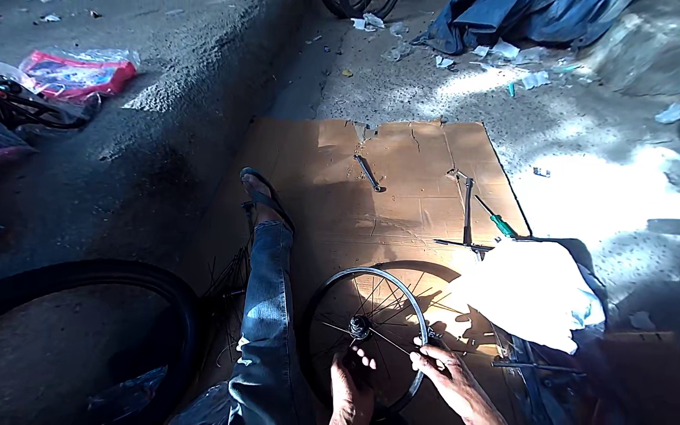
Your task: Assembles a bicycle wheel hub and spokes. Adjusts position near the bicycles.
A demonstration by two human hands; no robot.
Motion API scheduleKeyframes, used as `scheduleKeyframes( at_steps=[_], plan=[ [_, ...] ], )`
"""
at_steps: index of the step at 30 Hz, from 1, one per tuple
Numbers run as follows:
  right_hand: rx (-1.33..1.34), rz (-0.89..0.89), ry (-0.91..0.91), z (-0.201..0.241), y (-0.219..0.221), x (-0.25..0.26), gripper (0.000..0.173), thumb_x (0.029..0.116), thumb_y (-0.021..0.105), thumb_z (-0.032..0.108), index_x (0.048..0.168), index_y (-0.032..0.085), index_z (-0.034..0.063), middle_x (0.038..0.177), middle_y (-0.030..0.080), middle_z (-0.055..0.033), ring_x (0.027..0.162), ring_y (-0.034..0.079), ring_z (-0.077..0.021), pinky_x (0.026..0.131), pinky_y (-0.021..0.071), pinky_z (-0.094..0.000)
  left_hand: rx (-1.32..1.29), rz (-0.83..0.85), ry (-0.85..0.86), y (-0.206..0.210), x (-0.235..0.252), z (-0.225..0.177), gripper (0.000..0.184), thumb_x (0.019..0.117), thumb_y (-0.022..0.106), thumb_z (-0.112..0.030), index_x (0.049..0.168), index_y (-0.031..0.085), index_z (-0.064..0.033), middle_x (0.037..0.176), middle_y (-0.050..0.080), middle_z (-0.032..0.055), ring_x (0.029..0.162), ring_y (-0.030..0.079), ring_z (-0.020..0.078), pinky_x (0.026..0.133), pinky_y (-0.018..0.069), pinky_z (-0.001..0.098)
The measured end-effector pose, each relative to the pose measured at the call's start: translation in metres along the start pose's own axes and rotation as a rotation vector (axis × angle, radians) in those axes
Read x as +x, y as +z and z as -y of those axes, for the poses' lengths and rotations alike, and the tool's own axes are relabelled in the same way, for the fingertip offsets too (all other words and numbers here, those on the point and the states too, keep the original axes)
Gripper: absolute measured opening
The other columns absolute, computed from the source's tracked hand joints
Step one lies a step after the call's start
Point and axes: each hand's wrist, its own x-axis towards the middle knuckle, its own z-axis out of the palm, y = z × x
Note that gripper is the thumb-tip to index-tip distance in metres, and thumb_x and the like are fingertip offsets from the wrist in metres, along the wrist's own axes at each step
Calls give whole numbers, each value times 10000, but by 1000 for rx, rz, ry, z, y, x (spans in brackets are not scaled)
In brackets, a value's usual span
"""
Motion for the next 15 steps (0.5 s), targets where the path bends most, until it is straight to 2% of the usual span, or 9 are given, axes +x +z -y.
scheduleKeyframes(
  at_steps=[2, 3, 4, 5, 6, 8, 9, 12, 15],
  plan=[
    [10, -15, -20, -3, 2, 0, 292, 942, 678, 355, 1011, 774, 88, 1231, 673, -89, 1019, 672, -116, 888, 566, -288, 151, -54, -49, 5, -8, 1, 401, 1106, 267, -329, 902, 507, -81, 650, 558, 34, 479, 548, 137, 465, 522, 282],
    [13, -20, -27, -4, 2, 1, 289, 942, 681, 356, 1006, 777, 91, 1227, 671, -89, 1016, 671, -116, 885, 567, -289, 364, -124, -10, 7, -8, 0, 348, 1100, 341, -283, 891, 512, -64, 627, 529, 30, 459, 510, 128, 441, 491, 279],
    [12, -22, -32, -3, 2, 1, 287, 941, 679, 363, 996, 778, 100, 1215, 675, -80, 1012, 670, -112, 882, 568, -289, 637, -216, 93, 7, -7, 0, 301, 1079, 484, -254, 905, 573, -24, 643, 534, 52, 491, 502, 142, 468, 477, 307],
    [5, -19, -38, -2, 2, 2, 288, 944, 670, 367, 990, 778, 104, 1209, 677, -74, 1015, 667, -110, 888, 563, -290, 913, -271, 244, 3, -2, -1, 272, 1030, 622, -258, 976, 644, 8, 733, 593, 101, 607, 564, 191, 578, 514, 378],
    [-3, -11, -32, -1, 1, 1, 290, 949, 663, 369, 995, 778, 107, 1225, 677, -72, 1032, 666, -111, 903, 558, -292, 1144, -284, 408, -2, 0, -3, 307, 963, 726, -277, 1058, 700, 14, 864, 689, 161, 785, 664, 271, 749, 556, 483],
    [-18, 1, -19, 1, 0, -1, 299, 951, 658, 374, 1012, 777, 107, 1278, 662, -75, 1095, 646, -121, 943, 537, -302, 1480, -183, 555, -10, 5, -6, 526, 904, 777, -348, 1273, 639, 0, 1107, 715, 195, 1029, 698, 334, 938, 544, 558],
    [-16, 1, -19, 1, 0, -1, 296, 953, 662, 370, 1014, 776, 104, 1291, 657, -74, 1116, 639, -122, 959, 529, -303, 1581, -137, 550, -10, 8, -7, 517, 903, 771, -379, 1254, 664, -14, 1157, 705, 179, 1076, 685, 317, 979, 532, 539],
    [-15, -5, -20, 0, 1, 0, 289, 953, 662, 364, 1007, 774, 102, 1270, 662, -76, 1092, 648, -119, 939, 540, -292, 1569, -78, 592, -12, 21, -1, 298, 947, 741, -348, 1062, 766, -75, 1003, 759, 99, 958, 725, 232, 923, 562, 496],
    [-17, 1, -1, 1, 2, 0, 298, 953, 664, 381, 1009, 775, 110, 1282, 662, -68, 1109, 640, -114, 954, 531, -293, 1447, 7, 656, -14, 30, 2, 201, 981, 698, -258, 1019, 770, -74, 921, 759, 75, 856, 725, 191, 854, 579, 460]
  ],
)
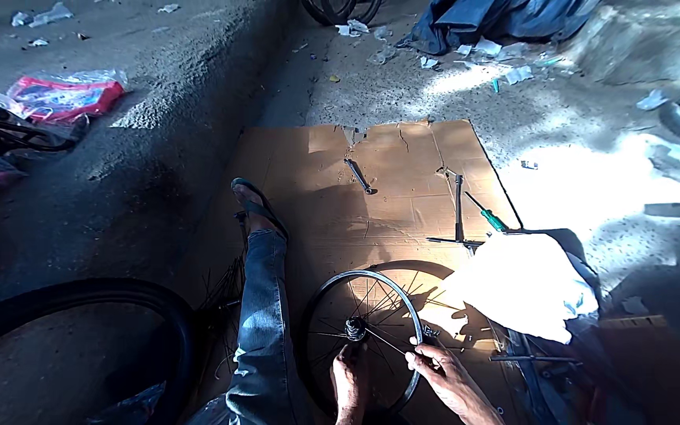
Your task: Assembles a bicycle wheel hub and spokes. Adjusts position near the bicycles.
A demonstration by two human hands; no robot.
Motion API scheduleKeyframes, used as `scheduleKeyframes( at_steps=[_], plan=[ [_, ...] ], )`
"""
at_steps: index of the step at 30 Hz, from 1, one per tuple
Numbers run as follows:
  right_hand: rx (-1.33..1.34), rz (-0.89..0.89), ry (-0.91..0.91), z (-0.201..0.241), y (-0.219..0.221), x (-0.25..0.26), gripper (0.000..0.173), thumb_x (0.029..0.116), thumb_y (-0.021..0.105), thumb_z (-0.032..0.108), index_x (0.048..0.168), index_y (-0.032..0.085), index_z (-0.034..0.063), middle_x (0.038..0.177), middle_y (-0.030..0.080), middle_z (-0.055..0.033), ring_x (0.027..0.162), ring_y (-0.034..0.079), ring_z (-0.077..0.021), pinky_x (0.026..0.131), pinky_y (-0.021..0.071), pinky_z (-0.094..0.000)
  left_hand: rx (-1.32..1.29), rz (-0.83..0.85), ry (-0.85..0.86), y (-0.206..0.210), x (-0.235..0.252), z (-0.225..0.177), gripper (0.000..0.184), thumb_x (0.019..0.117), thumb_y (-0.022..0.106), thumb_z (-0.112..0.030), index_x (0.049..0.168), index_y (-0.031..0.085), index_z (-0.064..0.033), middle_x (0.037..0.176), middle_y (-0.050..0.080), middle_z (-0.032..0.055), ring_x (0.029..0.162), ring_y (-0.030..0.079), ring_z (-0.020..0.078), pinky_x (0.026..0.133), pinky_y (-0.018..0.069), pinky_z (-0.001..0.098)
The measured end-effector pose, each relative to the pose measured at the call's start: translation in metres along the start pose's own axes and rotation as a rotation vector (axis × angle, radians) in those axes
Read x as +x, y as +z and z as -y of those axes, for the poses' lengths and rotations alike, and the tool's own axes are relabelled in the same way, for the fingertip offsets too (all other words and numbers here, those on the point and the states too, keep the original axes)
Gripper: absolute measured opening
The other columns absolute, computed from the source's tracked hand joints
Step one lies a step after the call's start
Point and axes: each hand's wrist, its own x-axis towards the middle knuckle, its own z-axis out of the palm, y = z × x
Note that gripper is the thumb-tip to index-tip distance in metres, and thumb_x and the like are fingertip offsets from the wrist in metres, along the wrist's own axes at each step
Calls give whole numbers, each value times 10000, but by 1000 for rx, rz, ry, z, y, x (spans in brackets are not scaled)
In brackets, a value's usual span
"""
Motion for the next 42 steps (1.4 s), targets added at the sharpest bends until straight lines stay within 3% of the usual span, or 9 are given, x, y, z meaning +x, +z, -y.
scheduleKeyframes(
  at_steps=[6, 11, 15, 21, 25, 29, 32, 34, 42],
  plan=[
    [20, -15, -3, 3, 1, 0, 320, 941, 672, 413, 1017, 780, 122, 1277, 653, -72, 1107, 636, -116, 934, 537, -289, -416, 8, -145, 8, -1, 6, 198, 1004, 640, -101, 1131, 666, 49, 925, 716, 188, 732, 716, 263, 705, 626, 451],
    [48, -9, -17, 3, 3, 0, 298, 938, 689, 389, 1001, 779, 112, 1262, 651, -84, 1066, 644, -113, 893, 547, -269, -153, -5, -78, 7, 4, 3, 253, 977, 657, -119, 1202, 670, -4, 957, 741, 144, 808, 734, 252, 787, 616, 477],
    [50, -12, -18, 3, 4, 5, 304, 946, 674, 402, 1000, 776, 120, 1259, 659, -77, 1069, 650, -124, 910, 551, -293, -261, 36, -82, -1, 0, 9, 224, 968, 658, -113, 1146, 669, 23, 914, 731, 153, 762, 734, 250, 732, 636, 456],
    [51, -2, -6, 5, 4, 5, 312, 933, 684, 399, 1016, 777, 114, 1313, 643, -84, 1141, 632, -131, 947, 540, -294, -337, 78, -134, -18, 0, 0, 197, 1047, 552, -115, 1002, 684, 24, 719, 642, 67, 507, 536, 114, 468, 470, 272],
    [57, -1, -41, 2, 6, 4, 308, 948, 680, 402, 998, 773, 113, 1297, 648, -79, 1151, 624, -124, 951, 536, -286, 320, 44, -59, -34, -3, -16, 314, 1054, 522, -225, 1252, 693, -53, 1155, 716, 168, 1083, 689, 316, 958, 537, 533],
    [47, 7, -27, 2, 6, 6, 313, 954, 666, 404, 1013, 770, 115, 1315, 636, -88, 1161, 621, -130, 948, 537, -291, 642, -130, 75, -37, -6, -13, 322, 1011, 539, -288, 1165, 757, -108, 1204, 706, 152, 1183, 627, 366, 983, 492, 562],
    [56, -2, -24, 4, 5, 6, 301, 952, 670, 397, 1005, 771, 119, 1305, 648, -74, 1139, 628, -125, 950, 533, -299, 186, 113, -195, -44, -2, -29, 257, 1038, 564, -233, 1104, 735, -54, 945, 723, 95, 818, 677, 194, 729, 562, 394],
    [77, -8, -24, 5, 6, 4, 287, 941, 681, 389, 994, 770, 122, 1296, 646, -81, 1118, 640, -128, 937, 546, -301, -491, 252, -458, -38, -3, -34, 271, 1092, 455, -184, 1040, 641, 7, 725, 621, 76, 500, 526, 127, 446, 454, 256],
    [-20, 31, -79, 5, 8, -10, 307, 940, 662, 440, 903, 732, 143, 1180, 643, -86, 1044, 617, -129, 838, 528, -294, -1010, 261, -605, -13, -11, -52, 312, 1104, 444, -238, 1103, 586, 40, 865, 708, 168, 733, 725, 264, 714, 630, 401]
  ],
)
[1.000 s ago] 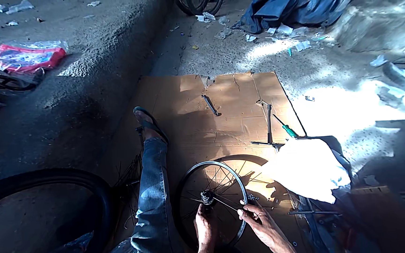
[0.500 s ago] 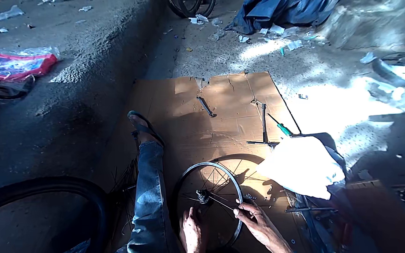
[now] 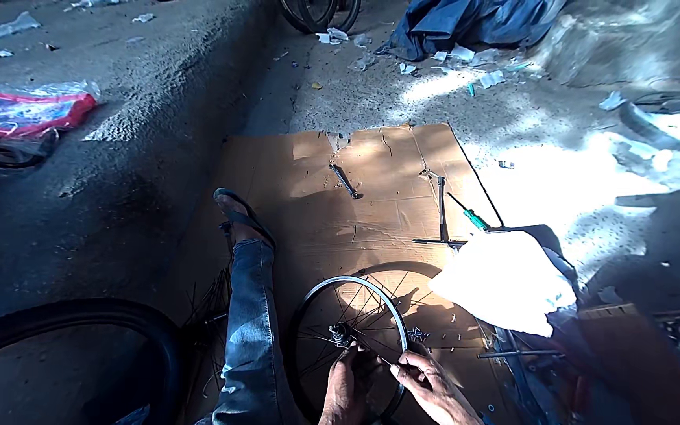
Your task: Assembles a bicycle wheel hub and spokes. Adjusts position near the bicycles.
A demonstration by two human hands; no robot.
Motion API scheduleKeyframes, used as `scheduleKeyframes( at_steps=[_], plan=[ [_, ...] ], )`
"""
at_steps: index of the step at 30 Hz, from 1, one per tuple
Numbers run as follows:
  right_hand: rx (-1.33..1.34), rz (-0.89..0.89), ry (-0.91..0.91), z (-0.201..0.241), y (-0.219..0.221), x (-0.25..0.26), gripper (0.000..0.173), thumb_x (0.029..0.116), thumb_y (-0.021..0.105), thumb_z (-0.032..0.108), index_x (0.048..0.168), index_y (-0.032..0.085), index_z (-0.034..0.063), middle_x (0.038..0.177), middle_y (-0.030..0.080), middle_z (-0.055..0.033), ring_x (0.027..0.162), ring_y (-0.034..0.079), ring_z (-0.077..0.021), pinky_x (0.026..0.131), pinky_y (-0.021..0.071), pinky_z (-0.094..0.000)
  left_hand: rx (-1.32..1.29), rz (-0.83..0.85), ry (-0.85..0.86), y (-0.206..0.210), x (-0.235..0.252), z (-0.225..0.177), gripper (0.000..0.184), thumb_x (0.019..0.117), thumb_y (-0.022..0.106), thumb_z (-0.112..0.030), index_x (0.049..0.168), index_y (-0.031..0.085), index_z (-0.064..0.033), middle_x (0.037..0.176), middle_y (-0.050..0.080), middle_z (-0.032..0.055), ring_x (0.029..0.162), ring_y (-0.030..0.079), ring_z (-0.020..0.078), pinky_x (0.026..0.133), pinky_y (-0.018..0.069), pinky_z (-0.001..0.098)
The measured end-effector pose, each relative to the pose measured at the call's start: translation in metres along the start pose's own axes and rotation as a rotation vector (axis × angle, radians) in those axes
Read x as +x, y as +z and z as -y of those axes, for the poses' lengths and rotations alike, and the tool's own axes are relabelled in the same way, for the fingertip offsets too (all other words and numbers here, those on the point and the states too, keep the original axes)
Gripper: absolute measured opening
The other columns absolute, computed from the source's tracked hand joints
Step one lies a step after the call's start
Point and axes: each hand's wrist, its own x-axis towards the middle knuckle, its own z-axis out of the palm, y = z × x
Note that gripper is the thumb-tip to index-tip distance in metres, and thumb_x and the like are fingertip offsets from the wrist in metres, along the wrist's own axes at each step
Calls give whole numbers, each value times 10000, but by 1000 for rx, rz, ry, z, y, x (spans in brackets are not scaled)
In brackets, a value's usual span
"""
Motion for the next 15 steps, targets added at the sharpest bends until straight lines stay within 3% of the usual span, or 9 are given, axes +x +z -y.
scheduleKeyframes(
  at_steps=[3, 5, 7, 9, 10, 12, 14, 15],
  plan=[
    [-12, 29, -27, -3, -2, -4, 317, 937, 687, 437, 862, 711, 129, 1100, 650, -82, 1003, 614, -135, 833, 518, -307, 56, 6, 19, 3, 2, 1, 253, 1026, 632, -178, 1143, 603, 44, 852, 700, 176, 713, 715, 261, 685, 631, 397],
    [-5, 33, -43, -4, -3, -5, 343, 931, 698, 455, 821, 701, 131, 1021, 645, -65, 964, 609, -130, 821, 510, -314, 137, -33, 26, 6, 2, 0, 240, 970, 709, -129, 1115, 611, 35, 822, 686, 171, 656, 687, 246, 612, 610, 376],
    [-8, 53, -43, -3, -5, -6, 350, 930, 697, 477, 836, 710, 140, 1007, 646, -53, 962, 609, -126, 822, 509, -318, 188, -41, 40, 8, 3, -1, 210, 969, 696, -83, 1108, 599, 42, 820, 684, 180, 630, 686, 252, 591, 615, 384],
    [37, 50, -54, -5, -5, -6, 332, 927, 713, 474, 900, 720, 143, 1040, 651, -47, 974, 617, -122, 812, 526, -306, 184, -14, 33, 5, 4, -3, 179, 1010, 600, -51, 1155, 577, 51, 866, 689, 194, 659, 695, 269, 620, 621, 402],
    [86, 16, -73, -7, -3, -6, 297, 929, 728, 438, 934, 709, 141, 1020, 650, -40, 922, 635, -120, 755, 552, -295, 172, 8, 31, 2, 4, -4, 177, 1031, 560, -53, 1172, 577, 53, 876, 699, 198, 669, 702, 273, 624, 621, 402],
    [244, -112, -84, -10, 3, -7, 284, 905, 781, 292, 1090, 654, 118, 1081, 645, -48, 906, 653, -148, 719, 583, -310, 119, 88, 15, -10, 5, -6, 190, 1057, 518, -69, 1185, 591, 50, 904, 717, 203, 687, 716, 270, 635, 626, 395],
    [524, -242, 9, -10, 10, -10, 656, 870, 795, 134, 1438, 476, 58, 1347, 609, -116, 1108, 669, -255, 843, 626, -410, 15, 184, -18, -22, 8, -6, 195, 1065, 493, -68, 1170, 611, 47, 937, 719, 198, 727, 717, 255, 673, 625, 376],
    [729, -282, 112, -9, 16, -13, 783, 879, 765, 62, 1544, 352, 66, 1397, 595, -152, 1144, 668, -312, 877, 621, -476, -27, 228, -34, -28, 11, -5, 202, 1073, 476, -76, 1167, 612, 40, 963, 713, 193, 766, 718, 252, 712, 625, 370]
  ],
)
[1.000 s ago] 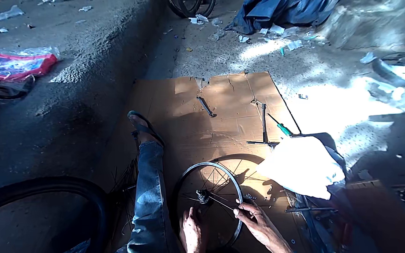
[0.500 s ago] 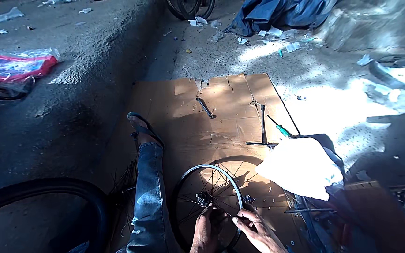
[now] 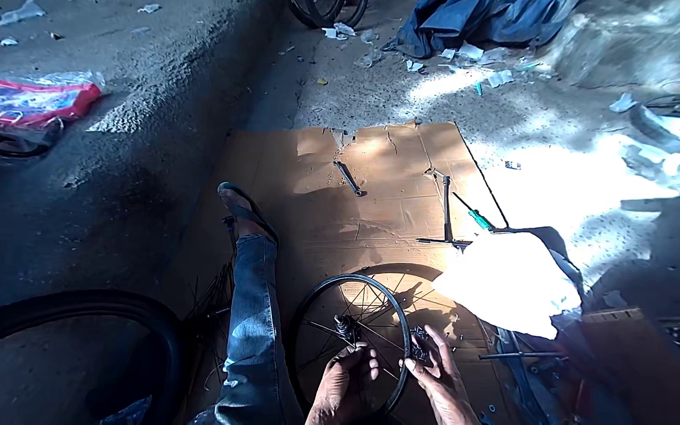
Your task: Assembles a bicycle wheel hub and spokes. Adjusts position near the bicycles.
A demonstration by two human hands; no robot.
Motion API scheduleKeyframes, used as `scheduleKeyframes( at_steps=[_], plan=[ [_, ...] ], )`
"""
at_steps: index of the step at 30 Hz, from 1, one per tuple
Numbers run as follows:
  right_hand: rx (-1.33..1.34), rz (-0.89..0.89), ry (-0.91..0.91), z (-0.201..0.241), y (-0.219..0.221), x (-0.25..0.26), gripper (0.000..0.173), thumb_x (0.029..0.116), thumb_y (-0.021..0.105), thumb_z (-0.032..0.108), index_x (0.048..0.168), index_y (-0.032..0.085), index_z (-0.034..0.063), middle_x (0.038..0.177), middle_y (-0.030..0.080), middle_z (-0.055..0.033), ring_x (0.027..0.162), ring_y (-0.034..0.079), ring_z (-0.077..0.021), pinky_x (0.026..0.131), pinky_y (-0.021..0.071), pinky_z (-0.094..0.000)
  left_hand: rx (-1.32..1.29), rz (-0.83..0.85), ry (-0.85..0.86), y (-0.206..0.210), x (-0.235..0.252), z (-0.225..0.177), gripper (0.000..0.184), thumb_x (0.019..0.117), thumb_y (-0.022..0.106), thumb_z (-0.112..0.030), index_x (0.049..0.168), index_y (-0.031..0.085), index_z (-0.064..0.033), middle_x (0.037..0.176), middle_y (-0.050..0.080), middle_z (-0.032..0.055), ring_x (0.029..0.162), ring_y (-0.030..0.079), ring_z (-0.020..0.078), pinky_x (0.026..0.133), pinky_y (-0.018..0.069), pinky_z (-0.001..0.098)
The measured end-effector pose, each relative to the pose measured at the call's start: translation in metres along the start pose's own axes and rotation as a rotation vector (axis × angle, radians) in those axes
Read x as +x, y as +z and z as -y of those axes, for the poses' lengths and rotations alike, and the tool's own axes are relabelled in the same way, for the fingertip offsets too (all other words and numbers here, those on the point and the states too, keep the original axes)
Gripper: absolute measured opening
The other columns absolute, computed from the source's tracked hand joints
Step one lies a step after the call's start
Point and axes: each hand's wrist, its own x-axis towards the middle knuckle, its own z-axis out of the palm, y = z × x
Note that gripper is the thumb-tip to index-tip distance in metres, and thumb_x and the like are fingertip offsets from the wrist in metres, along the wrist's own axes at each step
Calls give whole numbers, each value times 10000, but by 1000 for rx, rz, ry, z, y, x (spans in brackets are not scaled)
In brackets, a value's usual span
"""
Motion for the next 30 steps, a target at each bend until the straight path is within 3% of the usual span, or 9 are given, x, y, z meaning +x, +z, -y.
scheduleKeyframes(
  at_steps=[1, 3, 5, 7, 11, 16, 20, 24, 30],
  plan=[
    [136, -48, 125, -2, 5, -5, 742, 922, 700, 42, 1553, 310, 74, 1335, 615, -178, 1091, 683, -333, 875, 609, -504, -38, 26, 0, -4, 1, 3, 200, 1079, 462, -76, 1152, 612, 33, 979, 713, 189, 797, 721, 253, 740, 624, 369],
    [146, -10, 294, -10, 11, -14, 435, 1014, 595, 156, 1390, 460, -18, 1152, 688, -204, 990, 711, -320, 871, 606, -489, -84, 50, 30, -6, 5, 9, 190, 1082, 451, -69, 1138, 607, 23, 997, 714, 186, 831, 727, 261, 768, 625, 373],
    [52, 83, 286, -22, 11, -20, 304, 1034, 571, 171, 1259, 589, -33, 1033, 707, -172, 939, 699, -271, 883, 590, -446, -104, 55, 41, -6, 8, 14, 193, 1078, 465, -75, 1151, 616, 18, 1006, 718, 183, 845, 731, 259, 781, 627, 369],
    [54, 71, 223, -26, 13, -19, 301, 1059, 512, 180, 1278, 562, -21, 952, 670, -154, 870, 683, -261, 842, 599, -443, -99, 68, 37, -8, 7, 17, 210, 1073, 472, -67, 1178, 627, 29, 1013, 714, 189, 855, 727, 258, 800, 625, 371],
    [138, -27, 215, -20, 20, -1, 391, 1083, 392, 236, 1387, 443, -5, 845, 615, -74, 700, 635, -171, 676, 584, -339, -88, 71, 80, -8, 8, 24, 213, 1078, 476, -76, 1174, 625, 42, 960, 715, 186, 833, 729, 261, 800, 626, 382],
    [182, -111, 176, -8, 28, 8, 413, 1079, 394, 280, 1396, 509, 41, 874, 559, -50, 623, 557, -133, 536, 511, -270, -133, 109, 200, 1, 12, 38, 210, 1084, 446, -73, 1131, 613, 44, 979, 700, 192, 843, 717, 256, 787, 621, 376],
    [203, -184, 217, 4, 27, 5, 419, 1099, 340, 313, 1336, 564, 51, 861, 562, -50, 572, 520, -120, 478, 456, -245, -141, 12, 271, 11, 8, 46, 199, 1087, 429, -66, 1110, 594, 45, 941, 689, 187, 756, 706, 243, 680, 619, 346],
    [206, -156, 181, 6, 20, 4, 412, 1100, 348, 264, 1315, 589, 6, 877, 602, -85, 650, 586, -143, 560, 525, -268, -124, 39, 195, 13, 7, 42, 193, 1077, 473, -66, 1110, 615, 59, 921, 705, 201, 687, 698, 219, 607, 602, 314],
    [93, -105, 102, 17, 22, 11, 354, 1043, 463, 187, 1292, 631, 0, 1043, 653, -101, 886, 622, -159, 793, 542, -295, 49, 146, 49, 15, 3, 44, 231, 1080, 492, -121, 1121, 653, 39, 1020, 716, 207, 780, 714, 252, 716, 619, 381]
  ],
)
